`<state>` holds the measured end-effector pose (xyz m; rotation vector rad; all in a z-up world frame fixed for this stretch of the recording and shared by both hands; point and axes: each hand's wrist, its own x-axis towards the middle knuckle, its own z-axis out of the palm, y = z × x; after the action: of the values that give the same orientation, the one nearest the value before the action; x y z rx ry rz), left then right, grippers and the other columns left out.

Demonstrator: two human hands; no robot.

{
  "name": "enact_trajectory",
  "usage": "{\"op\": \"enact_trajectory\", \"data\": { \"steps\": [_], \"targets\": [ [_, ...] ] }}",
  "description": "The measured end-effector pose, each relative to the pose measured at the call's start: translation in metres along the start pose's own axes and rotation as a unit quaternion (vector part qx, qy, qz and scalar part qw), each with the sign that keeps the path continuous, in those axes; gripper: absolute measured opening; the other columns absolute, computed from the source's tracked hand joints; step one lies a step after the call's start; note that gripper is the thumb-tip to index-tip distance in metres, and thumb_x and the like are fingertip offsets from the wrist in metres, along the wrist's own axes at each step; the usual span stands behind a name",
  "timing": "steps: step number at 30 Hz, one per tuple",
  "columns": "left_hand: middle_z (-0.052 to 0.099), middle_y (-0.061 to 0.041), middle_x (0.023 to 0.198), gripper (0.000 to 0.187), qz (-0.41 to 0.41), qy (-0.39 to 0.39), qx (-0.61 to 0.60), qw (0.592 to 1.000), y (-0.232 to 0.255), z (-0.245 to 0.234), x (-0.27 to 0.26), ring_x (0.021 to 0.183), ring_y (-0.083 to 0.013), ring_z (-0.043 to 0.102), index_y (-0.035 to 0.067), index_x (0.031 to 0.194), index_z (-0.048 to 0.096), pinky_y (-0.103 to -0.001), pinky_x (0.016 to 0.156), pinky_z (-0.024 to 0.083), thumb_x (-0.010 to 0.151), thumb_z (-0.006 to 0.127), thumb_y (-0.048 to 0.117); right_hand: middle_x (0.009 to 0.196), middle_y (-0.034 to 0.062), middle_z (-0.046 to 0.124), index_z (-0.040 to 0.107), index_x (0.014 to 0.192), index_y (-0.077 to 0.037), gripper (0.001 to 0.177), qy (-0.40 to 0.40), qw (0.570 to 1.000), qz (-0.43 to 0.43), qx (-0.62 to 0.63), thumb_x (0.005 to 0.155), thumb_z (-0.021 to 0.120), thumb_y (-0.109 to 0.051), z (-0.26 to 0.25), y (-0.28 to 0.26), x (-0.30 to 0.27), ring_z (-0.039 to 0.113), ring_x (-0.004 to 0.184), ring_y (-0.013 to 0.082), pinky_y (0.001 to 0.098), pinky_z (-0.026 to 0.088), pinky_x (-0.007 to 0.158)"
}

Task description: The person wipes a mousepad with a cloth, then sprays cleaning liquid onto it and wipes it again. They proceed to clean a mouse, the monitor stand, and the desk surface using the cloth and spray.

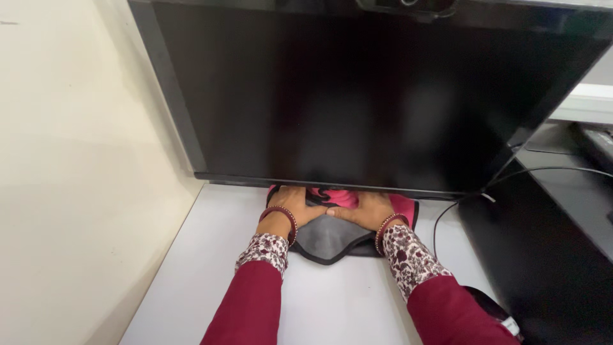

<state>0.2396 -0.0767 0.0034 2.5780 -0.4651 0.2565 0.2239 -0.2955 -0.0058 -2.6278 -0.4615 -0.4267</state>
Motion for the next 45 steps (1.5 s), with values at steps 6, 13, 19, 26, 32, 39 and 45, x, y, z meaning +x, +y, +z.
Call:
{"op": "enact_trajectory", "data": {
  "steps": [6, 13, 19, 26, 32, 39, 45],
  "targets": [
    [0.064, -0.015, 0.134, 0.056, -0.016, -0.048, 0.029, 0.998, -0.007, 0.014, -0.003, 0.129, -0.0314, 0.057, 0.010, 0.127, 0.065, -0.043, 0.108, 0.046, 0.086, 0.069, 0.048, 0.148, 0.0234, 0.050, 0.049, 0.145, -0.006, 0.091, -0.055, 0.998, -0.007, -0.038, 0.082, 0.062, -0.070, 0.012, 0.003, 0.003, 0.045, 0.139, 0.0380, 0.0477, 0.036, 0.113],
    [0.054, -0.015, 0.145, 0.051, 0.050, 0.054, 0.014, 0.997, 0.002, 0.019, -0.018, 0.138, -0.0334, 0.045, 0.007, 0.130, 0.062, -0.042, 0.110, 0.041, 0.089, 0.067, 0.035, 0.155, 0.0205, 0.042, 0.038, 0.151, -0.002, 0.090, -0.062, 0.985, 0.074, -0.142, 0.092, 0.051, -0.068, 0.023, -0.016, -0.013, 0.036, 0.147, 0.0353, 0.0533, 0.026, 0.120],
    [0.047, -0.013, 0.154, 0.049, 0.049, 0.048, 0.037, 0.997, -0.001, 0.025, -0.039, 0.144, -0.0315, 0.040, 0.008, 0.132, 0.061, -0.041, 0.113, 0.039, 0.089, 0.065, 0.031, 0.161, 0.0202, 0.032, 0.030, 0.154, 0.000, 0.089, -0.054, 0.989, 0.071, -0.120, 0.093, 0.052, -0.060, 0.024, -0.033, -0.034, 0.027, 0.151, 0.0322, 0.0530, 0.023, 0.120],
    [0.046, -0.012, 0.154, 0.051, 0.061, 0.025, 0.020, 0.998, -0.002, 0.028, -0.079, 0.146, -0.0304, 0.038, 0.009, 0.136, 0.060, -0.042, 0.116, 0.035, 0.088, 0.064, 0.027, 0.162, 0.0172, 0.034, 0.034, 0.153, -0.001, 0.079, -0.067, 0.994, 0.027, -0.081, 0.096, 0.054, -0.051, 0.027, -0.052, -0.066, 0.028, 0.153, 0.0318, 0.0492, 0.020, 0.125],
    [0.034, -0.008, 0.162, 0.058, 0.026, -0.027, 0.049, 0.998, 0.022, 0.010, -0.119, 0.153, -0.0284, 0.025, 0.013, 0.143, 0.050, -0.048, 0.118, 0.032, 0.089, 0.063, 0.029, 0.164, 0.0156, 0.030, 0.034, 0.154, -0.003, 0.083, -0.092, 0.993, 0.019, -0.074, 0.086, 0.059, -0.043, 0.013, -0.076, -0.102, 0.024, 0.154, 0.0303, 0.0523, 0.014, 0.124],
    [0.019, -0.006, 0.168, 0.072, -0.019, -0.098, 0.085, 0.991, 0.048, -0.007, -0.167, 0.156, -0.0267, 0.013, 0.018, 0.156, 0.031, -0.056, 0.118, 0.025, 0.091, 0.058, 0.031, 0.167, 0.0216, 0.014, 0.028, 0.153, 0.002, 0.086, -0.125, 0.989, 0.015, -0.077, 0.090, 0.056, -0.048, 0.012, -0.095, -0.141, 0.010, 0.156, 0.0341, 0.0565, 0.005, 0.122],
    [0.020, -0.005, 0.169, 0.069, -0.029, -0.103, 0.080, 0.991, 0.060, -0.013, -0.214, 0.156, -0.0256, 0.017, 0.018, 0.157, 0.033, -0.055, 0.121, 0.025, 0.094, 0.054, 0.035, 0.163, 0.0194, 0.028, 0.027, 0.157, -0.003, 0.088, -0.127, 0.991, 0.024, -0.037, 0.087, 0.056, -0.047, -0.001, -0.113, -0.180, 0.019, 0.154, 0.0324, 0.0553, 0.011, 0.122]
  ]
}}
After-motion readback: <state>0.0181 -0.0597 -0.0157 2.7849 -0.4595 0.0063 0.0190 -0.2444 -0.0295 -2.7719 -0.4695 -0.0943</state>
